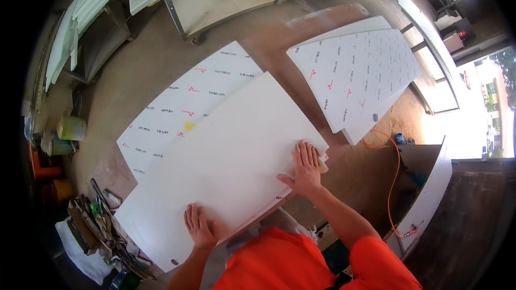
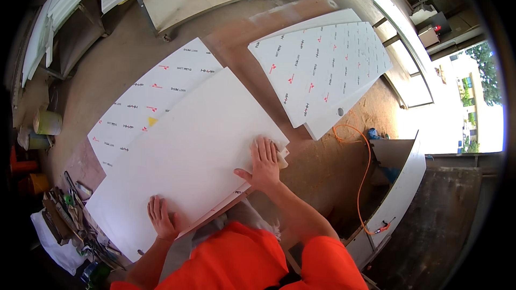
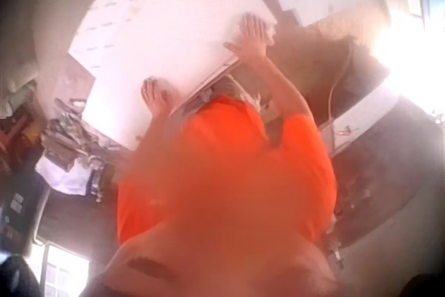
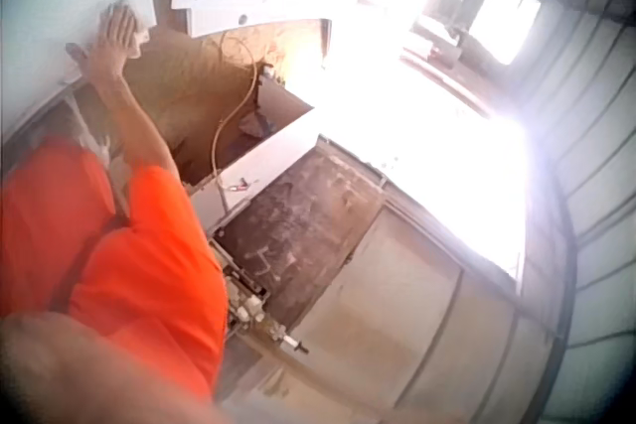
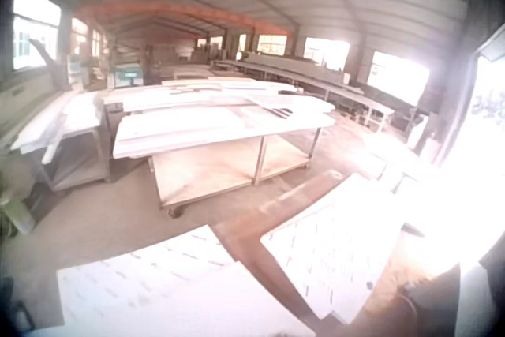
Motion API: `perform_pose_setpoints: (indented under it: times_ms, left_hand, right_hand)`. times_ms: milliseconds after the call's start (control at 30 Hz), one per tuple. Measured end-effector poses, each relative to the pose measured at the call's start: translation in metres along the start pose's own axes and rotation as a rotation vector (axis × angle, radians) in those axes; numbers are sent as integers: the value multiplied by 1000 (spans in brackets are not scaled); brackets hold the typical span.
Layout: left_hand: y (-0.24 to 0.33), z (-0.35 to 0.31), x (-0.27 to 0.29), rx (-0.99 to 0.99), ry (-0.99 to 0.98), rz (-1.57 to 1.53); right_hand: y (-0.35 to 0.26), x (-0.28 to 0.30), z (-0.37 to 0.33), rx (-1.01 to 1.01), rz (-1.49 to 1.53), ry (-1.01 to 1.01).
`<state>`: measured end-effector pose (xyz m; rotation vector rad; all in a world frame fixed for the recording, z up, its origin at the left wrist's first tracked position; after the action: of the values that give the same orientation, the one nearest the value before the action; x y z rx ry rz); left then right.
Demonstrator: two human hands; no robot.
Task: The person cleans white wooden panels by blowing dust off with an air gun and then wiping them with a cloth.
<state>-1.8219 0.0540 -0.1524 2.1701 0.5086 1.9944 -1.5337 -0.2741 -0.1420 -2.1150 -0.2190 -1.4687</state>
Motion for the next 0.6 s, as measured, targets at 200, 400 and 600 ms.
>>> perform_pose_setpoints:
  times_ms: [200, 400, 600]
  left_hand:
    - [-4, -7, -1, 6, -17, 9]
    - [-5, -1, -1, 15, -30, -8]
    - [-2, -6, 0, 58, -17, 9]
  right_hand:
    - [3, 36, 129, -25, -60, -54]
    - [-45, 59, 270, -11, -38, -49]
    - [-49, 57, 235, 96, -202, -198]
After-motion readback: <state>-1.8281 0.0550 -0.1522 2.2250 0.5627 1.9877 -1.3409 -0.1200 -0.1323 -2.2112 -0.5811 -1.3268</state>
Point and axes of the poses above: each hand's wrist, its own z-axis towards the middle knuckle, its own x-axis out of the back of the hand, y = z × x, the point moved 1 cm from there along z, towards the middle knuckle, and after that the axes turned 13 degrees about -y, right-handed, at the moved point
